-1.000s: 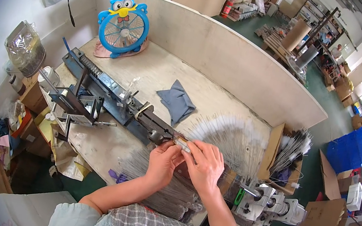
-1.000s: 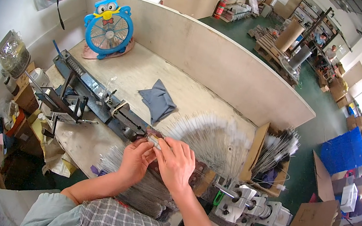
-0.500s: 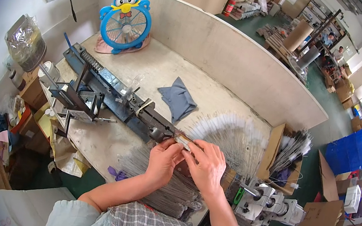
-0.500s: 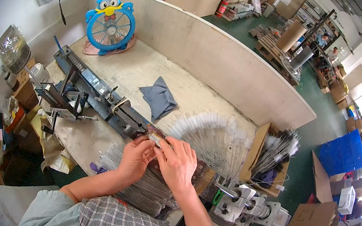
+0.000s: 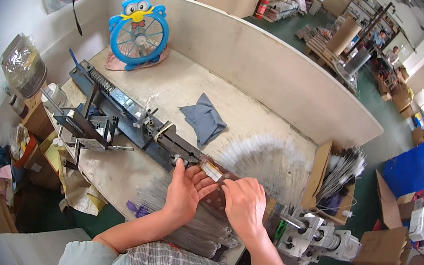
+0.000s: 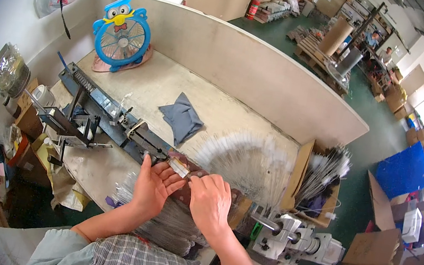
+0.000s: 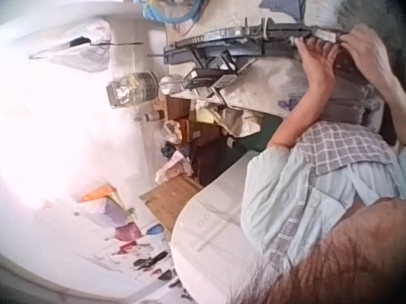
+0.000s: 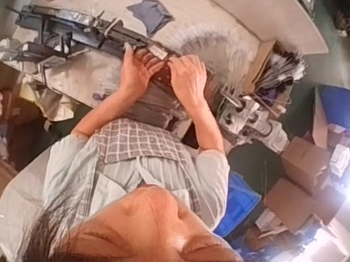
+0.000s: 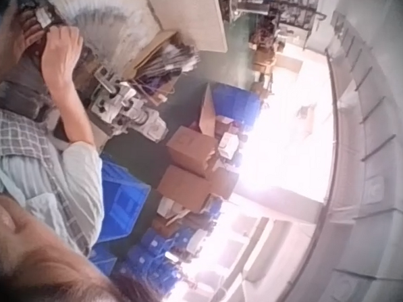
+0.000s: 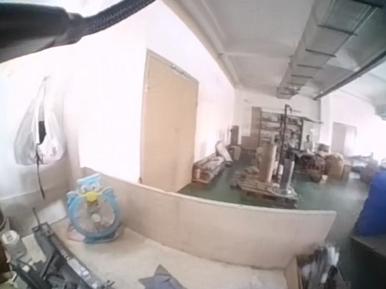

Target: Assembling medical swabs or personal hygiene components at a factory workstation machine.

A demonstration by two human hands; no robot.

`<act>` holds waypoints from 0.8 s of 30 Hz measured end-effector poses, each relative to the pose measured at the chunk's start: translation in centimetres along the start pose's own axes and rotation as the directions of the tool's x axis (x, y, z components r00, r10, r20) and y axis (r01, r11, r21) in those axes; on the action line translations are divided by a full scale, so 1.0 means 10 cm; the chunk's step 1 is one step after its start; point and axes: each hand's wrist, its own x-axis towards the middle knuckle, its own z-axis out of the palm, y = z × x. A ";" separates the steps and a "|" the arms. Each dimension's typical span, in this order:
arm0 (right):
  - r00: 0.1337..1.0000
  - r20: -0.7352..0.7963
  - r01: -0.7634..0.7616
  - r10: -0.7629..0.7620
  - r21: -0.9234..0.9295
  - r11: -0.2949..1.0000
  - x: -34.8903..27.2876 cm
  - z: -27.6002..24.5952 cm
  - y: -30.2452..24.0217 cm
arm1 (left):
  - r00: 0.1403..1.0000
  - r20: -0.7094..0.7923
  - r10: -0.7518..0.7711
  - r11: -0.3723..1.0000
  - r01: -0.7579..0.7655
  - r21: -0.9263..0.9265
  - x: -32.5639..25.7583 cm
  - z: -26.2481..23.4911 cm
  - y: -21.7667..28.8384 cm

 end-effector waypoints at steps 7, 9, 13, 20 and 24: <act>0.998 -0.025 -0.050 0.052 0.076 0.996 -0.12 -0.10 0.09 | 0.997 0.030 -0.071 0.980 0.064 0.187 -0.02 -0.08 0.00; 0.994 -0.088 -0.040 0.058 0.197 0.980 -0.23 -0.13 0.12 | 0.992 0.050 -0.115 0.950 0.096 0.296 -0.05 -0.13 0.00; 0.979 0.138 -0.181 0.153 0.225 0.957 -0.60 -0.18 0.19 | 0.981 0.130 -0.144 0.914 0.081 0.398 -0.17 -0.50 0.15; 0.921 0.314 -0.297 0.230 0.183 0.937 -1.02 0.14 0.33 | 0.770 -0.576 0.276 0.936 -0.352 -0.022 -0.19 -2.39 1.23; 0.829 0.489 -0.377 0.270 0.133 0.917 -0.98 0.12 0.34 | 0.617 -0.584 0.527 0.840 -0.482 0.249 -0.29 -3.27 2.10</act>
